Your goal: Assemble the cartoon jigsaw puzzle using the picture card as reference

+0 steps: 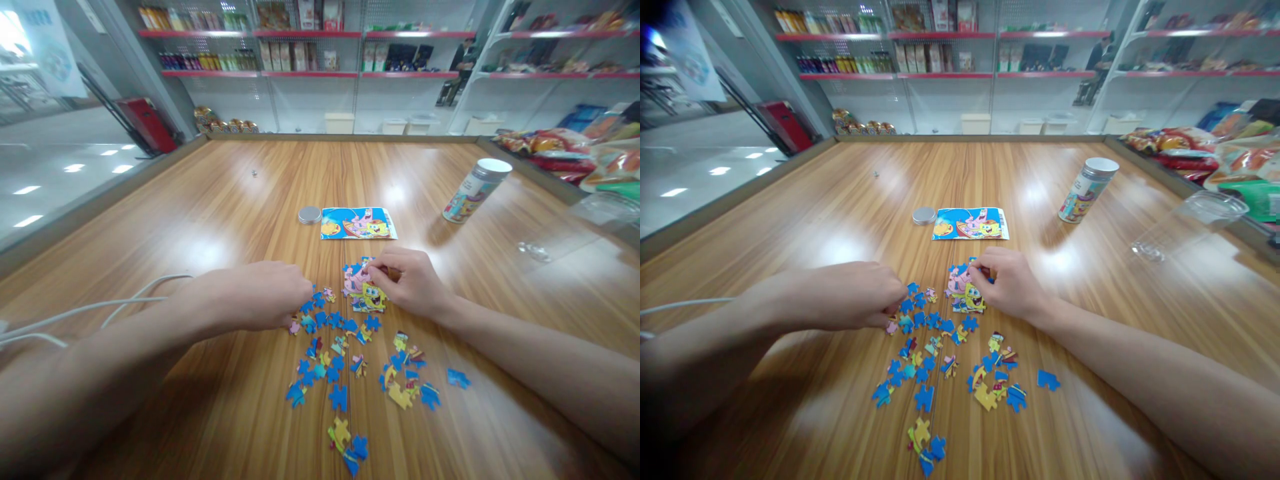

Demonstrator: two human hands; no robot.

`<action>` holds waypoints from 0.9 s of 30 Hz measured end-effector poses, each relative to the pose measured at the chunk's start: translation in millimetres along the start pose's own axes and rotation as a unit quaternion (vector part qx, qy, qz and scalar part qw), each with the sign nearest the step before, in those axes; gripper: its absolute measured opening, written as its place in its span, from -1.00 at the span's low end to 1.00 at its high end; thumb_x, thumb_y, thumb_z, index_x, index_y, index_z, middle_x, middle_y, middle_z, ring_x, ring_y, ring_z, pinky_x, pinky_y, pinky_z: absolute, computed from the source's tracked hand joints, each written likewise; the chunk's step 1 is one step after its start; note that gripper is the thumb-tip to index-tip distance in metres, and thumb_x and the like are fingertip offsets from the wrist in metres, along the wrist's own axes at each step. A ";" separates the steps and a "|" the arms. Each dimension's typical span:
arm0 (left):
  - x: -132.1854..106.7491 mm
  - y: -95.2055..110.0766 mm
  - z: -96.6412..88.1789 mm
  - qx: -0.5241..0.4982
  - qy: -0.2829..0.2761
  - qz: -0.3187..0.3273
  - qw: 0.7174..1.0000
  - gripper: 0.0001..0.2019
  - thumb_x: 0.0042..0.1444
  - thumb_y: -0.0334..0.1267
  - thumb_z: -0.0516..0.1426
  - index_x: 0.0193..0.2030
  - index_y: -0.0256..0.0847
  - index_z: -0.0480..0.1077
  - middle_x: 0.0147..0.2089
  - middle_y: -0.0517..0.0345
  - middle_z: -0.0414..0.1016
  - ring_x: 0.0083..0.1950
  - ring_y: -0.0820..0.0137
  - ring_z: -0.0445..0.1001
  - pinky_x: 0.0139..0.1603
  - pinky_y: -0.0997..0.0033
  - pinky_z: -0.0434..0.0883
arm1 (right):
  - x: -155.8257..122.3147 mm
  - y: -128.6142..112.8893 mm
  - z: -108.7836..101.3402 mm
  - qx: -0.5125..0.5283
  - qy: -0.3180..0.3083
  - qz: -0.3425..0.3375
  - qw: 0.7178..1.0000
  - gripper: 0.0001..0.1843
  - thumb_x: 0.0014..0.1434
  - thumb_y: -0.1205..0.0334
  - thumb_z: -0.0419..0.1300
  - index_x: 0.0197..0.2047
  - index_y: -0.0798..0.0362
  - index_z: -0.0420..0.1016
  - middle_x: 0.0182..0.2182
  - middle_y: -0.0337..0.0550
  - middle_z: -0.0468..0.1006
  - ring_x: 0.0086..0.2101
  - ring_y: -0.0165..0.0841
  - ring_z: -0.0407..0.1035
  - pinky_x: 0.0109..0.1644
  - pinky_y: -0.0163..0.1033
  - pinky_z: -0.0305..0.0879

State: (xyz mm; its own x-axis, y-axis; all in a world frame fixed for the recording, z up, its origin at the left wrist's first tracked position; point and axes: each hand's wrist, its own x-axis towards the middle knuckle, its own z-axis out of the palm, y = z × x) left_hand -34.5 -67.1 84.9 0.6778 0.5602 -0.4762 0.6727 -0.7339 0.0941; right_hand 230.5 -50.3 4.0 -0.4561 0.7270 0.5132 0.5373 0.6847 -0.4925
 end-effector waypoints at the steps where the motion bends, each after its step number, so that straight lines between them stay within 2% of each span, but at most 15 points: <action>1: -0.6 -1.7 -0.3 -0.006 0.004 0.006 1.000 -0.89 0.07 -0.25 0.36 -0.33 -0.20 0.55 -0.41 0.12 0.59 -0.40 0.34 0.51 -0.41 0.42 0.21 | -0.1 0.1 0.2 0.002 0.000 0.001 1.000 -0.77 0.27 0.29 0.18 -0.40 0.11 0.58 -0.54 -0.23 0.42 -0.50 -0.45 0.26 -0.40 -0.27 0.14; 6: 0.0 1.0 -0.3 -0.038 0.001 0.015 0.999 -0.80 -0.01 -0.35 0.39 -0.22 -0.18 0.55 -0.34 0.15 0.61 -0.36 0.35 0.52 -0.41 0.44 0.21 | -1.0 1.0 1.6 0.007 -0.003 0.006 1.000 -0.79 0.27 0.31 0.18 -0.37 0.11 0.59 -0.55 -0.26 0.39 -0.51 -0.47 0.23 -0.42 -0.29 0.10; 11: 4.7 6.1 -0.4 -0.020 -0.032 0.012 0.999 -0.91 0.00 -0.41 0.36 -0.35 -0.22 0.55 -0.40 0.11 0.60 -0.41 0.36 0.49 -0.44 0.45 0.19 | -1.9 1.6 2.0 0.005 -0.007 0.013 1.000 -0.80 0.27 0.30 0.19 -0.35 0.10 0.61 -0.56 -0.27 0.38 -0.52 -0.47 0.22 -0.42 -0.28 0.09; 17: 3.2 4.6 2.1 -0.013 -0.001 0.067 0.998 -0.91 -0.06 -0.47 0.27 -0.45 -0.22 0.50 -0.53 0.18 0.49 -0.57 0.44 0.33 -0.57 0.43 0.06 | -2.3 3.3 3.2 0.007 -0.050 0.000 0.999 -0.81 0.27 0.30 0.18 -0.33 0.09 0.61 -0.53 -0.25 0.43 -0.48 -0.45 0.26 -0.38 -0.29 0.12; 20: 3.0 7.1 5.4 -0.010 0.006 0.066 0.998 -0.89 -0.14 -0.50 0.22 -0.50 -0.22 0.46 -0.57 0.21 0.42 -0.63 0.48 0.24 -0.62 0.43 0.00 | -2.5 3.9 3.7 0.001 -0.053 0.001 0.999 -0.81 0.27 0.31 0.18 -0.33 0.09 0.61 -0.52 -0.24 0.44 -0.46 -0.43 0.27 -0.36 -0.29 0.12; 27: 1.1 15.7 8.7 0.027 0.000 0.055 0.998 -0.92 -0.12 -0.49 0.22 -0.51 -0.25 0.46 -0.56 0.15 0.44 -0.62 0.47 0.28 -0.61 0.43 0.04 | 0.2 12.7 0.2 -0.025 -0.065 0.013 0.997 -0.86 0.18 0.33 0.25 -0.19 0.07 0.62 -0.46 -0.22 0.45 -0.39 -0.39 0.32 -0.30 -0.28 0.20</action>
State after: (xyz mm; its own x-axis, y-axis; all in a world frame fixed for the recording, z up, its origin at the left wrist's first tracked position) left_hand -25.7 -81.3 78.2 0.7462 0.4757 -0.4658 0.5776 -0.8105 0.0976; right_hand 237.1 -41.4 -2.3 -0.5276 0.7475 0.4035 0.5831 0.6641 -0.4679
